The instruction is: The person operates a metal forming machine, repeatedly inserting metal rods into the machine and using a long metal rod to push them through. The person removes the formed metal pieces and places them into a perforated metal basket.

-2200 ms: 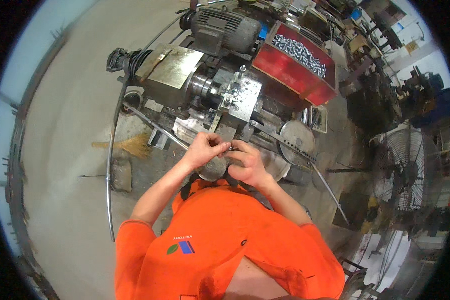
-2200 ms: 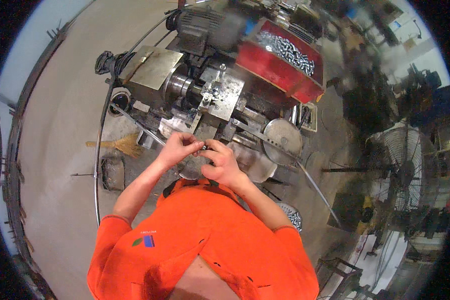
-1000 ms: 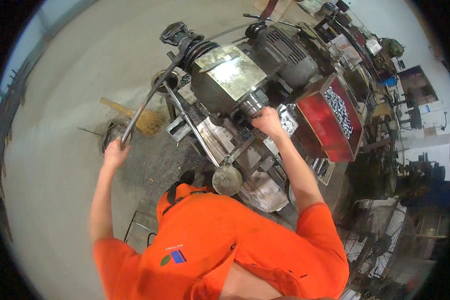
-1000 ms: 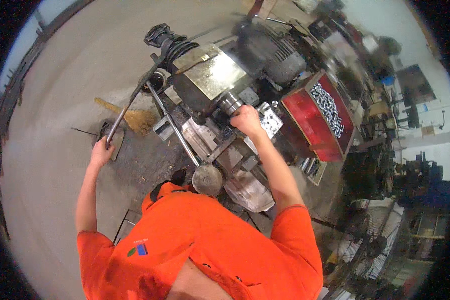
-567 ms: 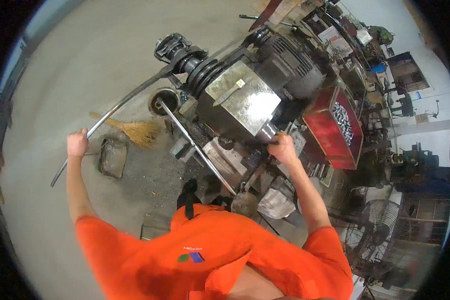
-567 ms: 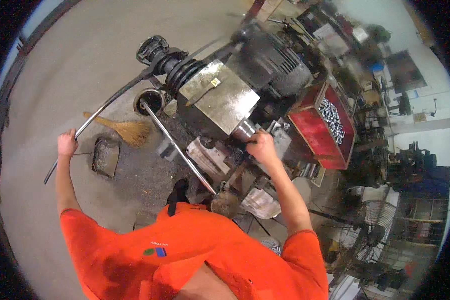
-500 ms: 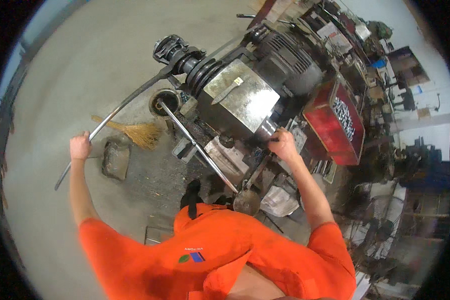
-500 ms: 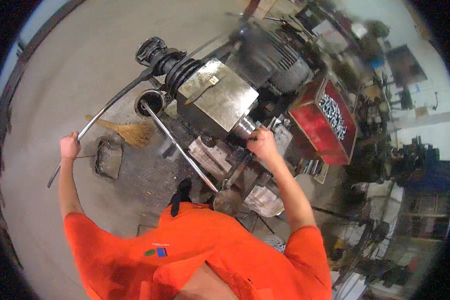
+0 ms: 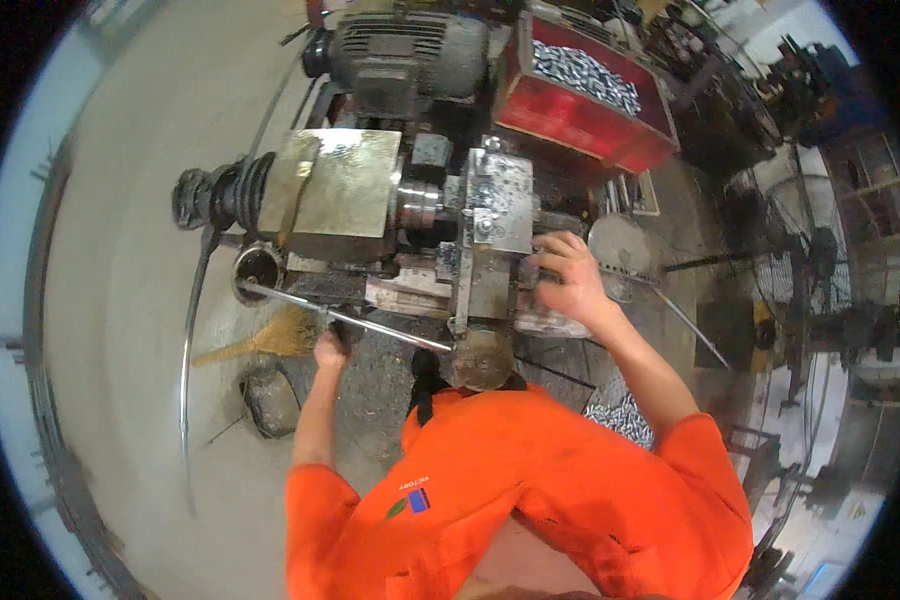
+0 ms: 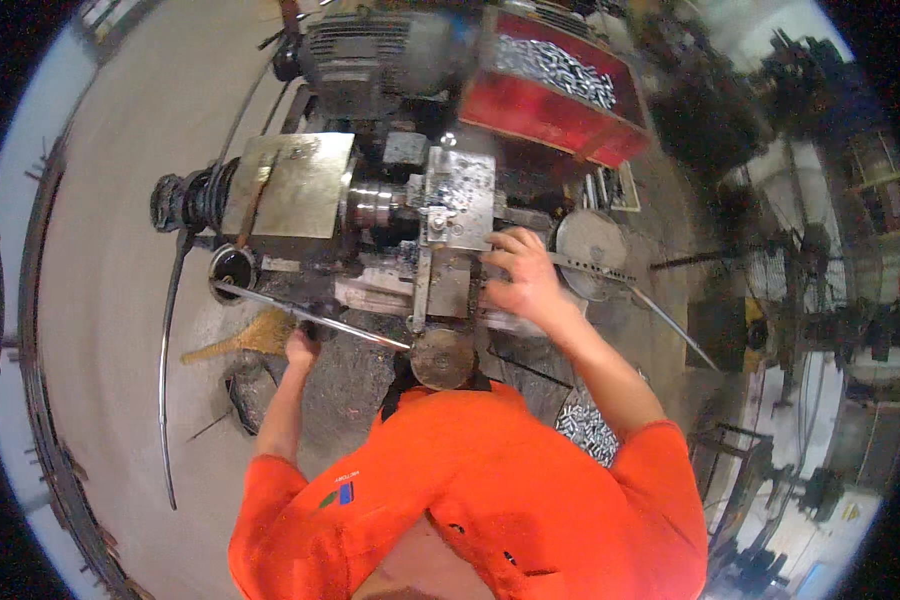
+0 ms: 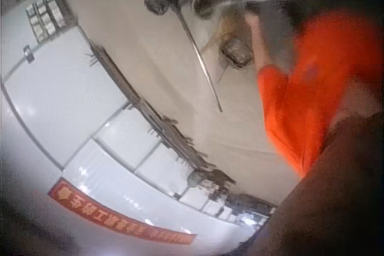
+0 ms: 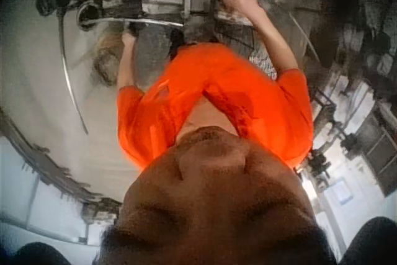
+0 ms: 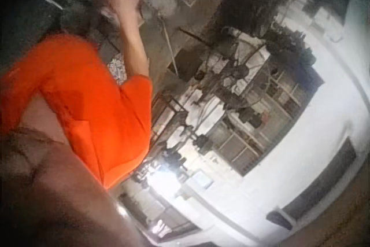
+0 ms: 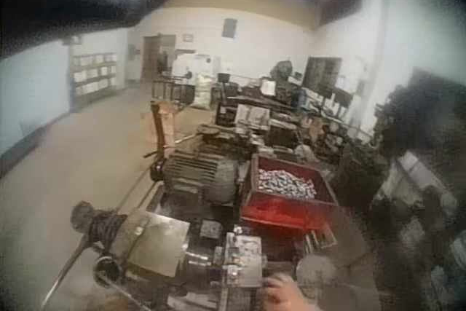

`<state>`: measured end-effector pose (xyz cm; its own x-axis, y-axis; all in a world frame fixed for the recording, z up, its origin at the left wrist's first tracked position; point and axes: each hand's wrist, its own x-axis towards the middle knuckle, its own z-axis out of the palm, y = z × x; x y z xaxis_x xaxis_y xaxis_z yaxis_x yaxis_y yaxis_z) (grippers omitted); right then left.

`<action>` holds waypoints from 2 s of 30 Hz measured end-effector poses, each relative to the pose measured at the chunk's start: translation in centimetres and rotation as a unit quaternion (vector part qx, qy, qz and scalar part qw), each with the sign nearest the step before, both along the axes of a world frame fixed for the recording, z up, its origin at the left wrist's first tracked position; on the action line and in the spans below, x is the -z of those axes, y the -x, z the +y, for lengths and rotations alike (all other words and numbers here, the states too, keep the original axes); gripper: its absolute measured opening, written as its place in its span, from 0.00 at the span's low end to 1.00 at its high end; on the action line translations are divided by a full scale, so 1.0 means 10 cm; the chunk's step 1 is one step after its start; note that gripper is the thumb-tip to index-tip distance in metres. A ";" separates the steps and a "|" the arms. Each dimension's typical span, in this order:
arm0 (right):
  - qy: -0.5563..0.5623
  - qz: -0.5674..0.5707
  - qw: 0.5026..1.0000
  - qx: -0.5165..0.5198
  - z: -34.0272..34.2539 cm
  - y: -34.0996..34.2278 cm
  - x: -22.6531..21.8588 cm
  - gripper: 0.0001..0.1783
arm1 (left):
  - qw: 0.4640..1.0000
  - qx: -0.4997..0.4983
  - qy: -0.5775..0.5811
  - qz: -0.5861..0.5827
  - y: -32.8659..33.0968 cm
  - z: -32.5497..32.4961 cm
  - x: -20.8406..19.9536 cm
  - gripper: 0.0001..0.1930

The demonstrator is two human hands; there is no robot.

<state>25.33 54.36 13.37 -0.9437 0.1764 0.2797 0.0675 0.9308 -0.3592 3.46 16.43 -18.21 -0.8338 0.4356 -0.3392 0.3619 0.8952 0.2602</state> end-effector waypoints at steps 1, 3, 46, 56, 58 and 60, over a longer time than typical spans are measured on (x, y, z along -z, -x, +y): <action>0.013 -0.026 0.999 0.030 0.07 -0.21 0.00 0.18 | 0.996 0.055 0.064 0.004 0.14 0.02 -0.05 0.14; 0.006 -0.066 0.996 0.056 0.28 -0.65 0.03 0.18 | 0.955 0.230 0.181 0.050 0.54 -0.06 -0.15 0.09; 0.312 -0.015 0.803 0.508 -0.30 -3.41 1.86 0.14 | 0.836 -0.370 -0.400 -0.064 0.00 0.82 -1.46 0.12; -0.079 -0.409 0.747 0.518 2.22 -4.04 1.59 0.29 | 0.864 -0.345 -0.337 -0.141 0.06 0.75 -1.45 0.20; -0.159 -0.324 0.725 0.586 2.40 -3.79 1.61 0.36 | 0.878 -0.317 -0.282 -0.222 0.15 0.63 -1.46 0.24; -0.199 -0.267 0.749 0.572 2.28 -3.58 1.70 0.40 | 0.866 -0.276 -0.331 -0.255 0.17 0.50 -1.52 0.24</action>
